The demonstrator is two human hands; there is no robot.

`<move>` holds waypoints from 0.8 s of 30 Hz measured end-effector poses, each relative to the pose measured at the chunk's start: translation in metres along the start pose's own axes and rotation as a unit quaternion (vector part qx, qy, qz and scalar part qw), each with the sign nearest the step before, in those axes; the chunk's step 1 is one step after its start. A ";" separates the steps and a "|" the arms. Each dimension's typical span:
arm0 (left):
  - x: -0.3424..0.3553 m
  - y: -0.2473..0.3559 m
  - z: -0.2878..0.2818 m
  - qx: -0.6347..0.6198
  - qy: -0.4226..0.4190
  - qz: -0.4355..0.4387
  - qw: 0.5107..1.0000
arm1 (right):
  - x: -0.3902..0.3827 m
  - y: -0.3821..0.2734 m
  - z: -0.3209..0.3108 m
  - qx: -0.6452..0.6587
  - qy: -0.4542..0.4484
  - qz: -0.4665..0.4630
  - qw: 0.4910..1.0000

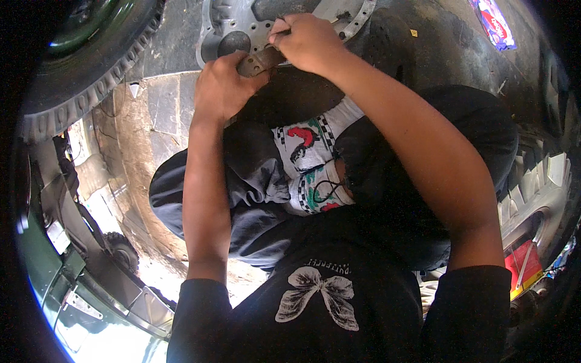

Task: The person sits on the floor and uses a small metal tool to scrape and clean the inner surface of a brake drum. The person repeatedly scrapes the interior surface, rotating the drum to access different areas.

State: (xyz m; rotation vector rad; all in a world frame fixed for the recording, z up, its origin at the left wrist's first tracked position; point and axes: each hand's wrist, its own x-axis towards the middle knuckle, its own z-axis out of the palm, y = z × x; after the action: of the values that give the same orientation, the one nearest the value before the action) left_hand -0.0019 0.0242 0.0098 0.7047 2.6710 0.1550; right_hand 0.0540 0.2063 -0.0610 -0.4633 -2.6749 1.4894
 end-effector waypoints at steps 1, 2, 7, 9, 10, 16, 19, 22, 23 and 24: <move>-0.001 0.003 -0.003 -0.006 -0.003 -0.001 1.000 | 0.001 0.002 -0.002 0.053 -0.020 0.022 0.998; -0.001 0.005 -0.004 -0.013 -0.007 -0.002 1.000 | 0.001 0.005 -0.007 0.106 -0.040 0.044 0.993; -0.004 0.000 -0.003 -0.015 0.027 0.007 0.999 | 0.004 -0.008 -0.023 0.408 -0.140 0.127 0.893; -0.003 0.000 -0.004 -0.018 0.018 0.009 1.000 | 0.005 -0.010 -0.020 0.457 -0.117 0.134 0.872; -0.002 0.001 -0.005 -0.021 0.014 0.013 1.000 | 0.010 -0.010 -0.019 0.480 -0.118 0.144 0.858; -0.004 0.004 -0.007 -0.015 0.021 0.011 1.000 | 0.013 -0.007 -0.021 0.538 -0.121 0.152 0.820; -0.003 0.004 -0.006 -0.013 0.023 0.013 1.000 | 0.012 -0.015 -0.028 0.565 -0.126 0.167 0.798; -0.003 0.004 -0.007 -0.016 0.022 0.014 1.000 | 0.011 -0.022 -0.034 0.586 -0.122 0.174 0.782; -0.003 0.004 -0.007 -0.017 0.021 0.014 1.000 | 0.010 -0.025 -0.035 0.592 -0.120 0.176 0.777; -0.003 0.003 -0.006 -0.017 0.023 0.014 0.999 | 0.009 -0.028 -0.037 0.595 -0.124 0.174 0.775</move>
State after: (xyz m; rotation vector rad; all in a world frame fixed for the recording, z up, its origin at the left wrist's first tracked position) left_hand -0.0001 0.0255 0.0174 0.7362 2.6975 0.2253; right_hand 0.0455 0.2254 -0.0185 -0.6418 -1.1960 3.0197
